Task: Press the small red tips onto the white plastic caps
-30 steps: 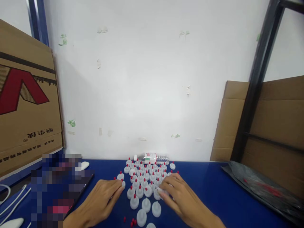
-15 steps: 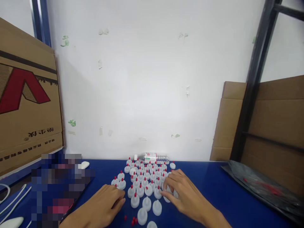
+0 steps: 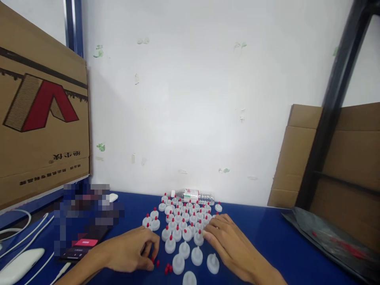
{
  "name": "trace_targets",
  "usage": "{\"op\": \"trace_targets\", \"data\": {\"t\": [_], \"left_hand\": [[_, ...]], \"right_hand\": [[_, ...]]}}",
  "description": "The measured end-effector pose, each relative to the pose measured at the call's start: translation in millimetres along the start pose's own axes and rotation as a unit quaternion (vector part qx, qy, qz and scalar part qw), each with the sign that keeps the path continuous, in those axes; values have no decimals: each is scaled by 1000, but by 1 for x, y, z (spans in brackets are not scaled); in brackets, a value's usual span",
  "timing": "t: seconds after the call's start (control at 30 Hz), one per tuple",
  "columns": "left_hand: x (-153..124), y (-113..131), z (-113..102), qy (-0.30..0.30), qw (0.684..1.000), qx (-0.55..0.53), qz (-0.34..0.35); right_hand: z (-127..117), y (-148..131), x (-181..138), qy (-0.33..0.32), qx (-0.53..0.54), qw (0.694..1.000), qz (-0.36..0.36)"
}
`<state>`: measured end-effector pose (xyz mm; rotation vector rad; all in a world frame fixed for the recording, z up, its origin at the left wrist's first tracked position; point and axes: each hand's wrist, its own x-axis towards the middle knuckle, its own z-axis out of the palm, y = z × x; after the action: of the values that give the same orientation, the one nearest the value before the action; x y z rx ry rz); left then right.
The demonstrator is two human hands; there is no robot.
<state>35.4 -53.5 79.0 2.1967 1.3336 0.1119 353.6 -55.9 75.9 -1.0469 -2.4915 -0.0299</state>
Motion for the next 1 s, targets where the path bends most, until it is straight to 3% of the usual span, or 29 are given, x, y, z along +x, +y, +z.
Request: {"op": "trace_targets", "data": {"t": [0.33,0.6,0.77,0.83,1.0], "left_hand": [[10,-6,9,1,999,-39,1],[12,-8,12,14,999,-29,2],[10,-7,11,17,1000,-21,4],[9,-5,9,39,999,-13,7],[5,9,15,186,975,68,96]], "right_hand": [[14,-5,1,-23,-19,1000,-6],[12,-5,-1,85,-10,996,25],[14,-9,0,96,14,995,-40],[16,-14,0,96,23,993,-64],[26,-29,0,162,34,978,-125]]}}
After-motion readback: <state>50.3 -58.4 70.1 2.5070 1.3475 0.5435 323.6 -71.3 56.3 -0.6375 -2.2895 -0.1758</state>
